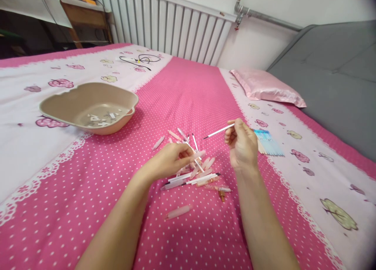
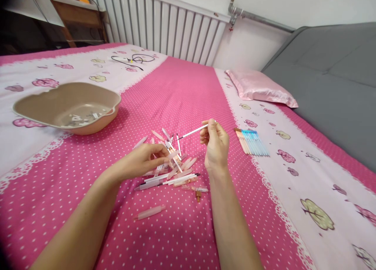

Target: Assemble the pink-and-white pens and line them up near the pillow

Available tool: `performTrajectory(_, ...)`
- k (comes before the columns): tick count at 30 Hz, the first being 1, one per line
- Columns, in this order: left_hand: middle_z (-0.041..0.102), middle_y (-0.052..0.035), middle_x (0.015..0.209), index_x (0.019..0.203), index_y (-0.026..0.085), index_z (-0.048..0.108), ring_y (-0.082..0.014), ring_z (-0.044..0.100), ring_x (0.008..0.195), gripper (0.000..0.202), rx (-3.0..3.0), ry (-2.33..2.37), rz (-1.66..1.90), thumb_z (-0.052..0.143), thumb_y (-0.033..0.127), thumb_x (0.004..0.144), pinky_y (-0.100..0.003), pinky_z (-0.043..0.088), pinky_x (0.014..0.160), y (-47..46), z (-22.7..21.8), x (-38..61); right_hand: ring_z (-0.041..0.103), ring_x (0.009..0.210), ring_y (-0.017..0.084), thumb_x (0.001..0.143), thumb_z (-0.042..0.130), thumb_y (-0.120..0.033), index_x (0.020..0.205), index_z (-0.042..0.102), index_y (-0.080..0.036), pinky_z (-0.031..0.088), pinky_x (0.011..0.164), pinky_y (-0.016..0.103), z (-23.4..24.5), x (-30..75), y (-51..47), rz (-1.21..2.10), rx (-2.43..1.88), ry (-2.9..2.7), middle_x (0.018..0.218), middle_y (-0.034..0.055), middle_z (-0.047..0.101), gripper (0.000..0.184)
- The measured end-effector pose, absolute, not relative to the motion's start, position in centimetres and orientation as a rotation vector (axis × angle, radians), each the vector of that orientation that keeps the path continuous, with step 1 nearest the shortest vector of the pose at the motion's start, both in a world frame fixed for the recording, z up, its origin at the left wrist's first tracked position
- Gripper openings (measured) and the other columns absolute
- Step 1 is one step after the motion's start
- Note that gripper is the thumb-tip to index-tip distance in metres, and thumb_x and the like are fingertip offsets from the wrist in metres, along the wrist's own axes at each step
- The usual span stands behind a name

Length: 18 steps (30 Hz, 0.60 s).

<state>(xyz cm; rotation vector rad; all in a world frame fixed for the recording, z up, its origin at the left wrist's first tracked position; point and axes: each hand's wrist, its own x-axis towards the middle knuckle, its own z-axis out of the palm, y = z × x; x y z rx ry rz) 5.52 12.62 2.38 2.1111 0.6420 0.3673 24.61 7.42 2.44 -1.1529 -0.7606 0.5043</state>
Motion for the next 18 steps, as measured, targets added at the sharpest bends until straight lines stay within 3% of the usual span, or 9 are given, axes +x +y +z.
performTrajectory(18,0.064,-0.0015,0.072,0.079,0.016,0.06,-0.0114,0.056,0.063,0.022,2.094,0.635,0.481,0.047,0.032,0.084,-0.023,0.041,0.059,13.14,1.66,5.46,0.042,0.046,0.006,0.072,0.064,-0.048,0.072,0.059,-0.019,0.033,0.045,0.019,2.57,24.4,7.41,0.506,-1.111,-0.752,0.053,-0.0065,0.047,0.03)
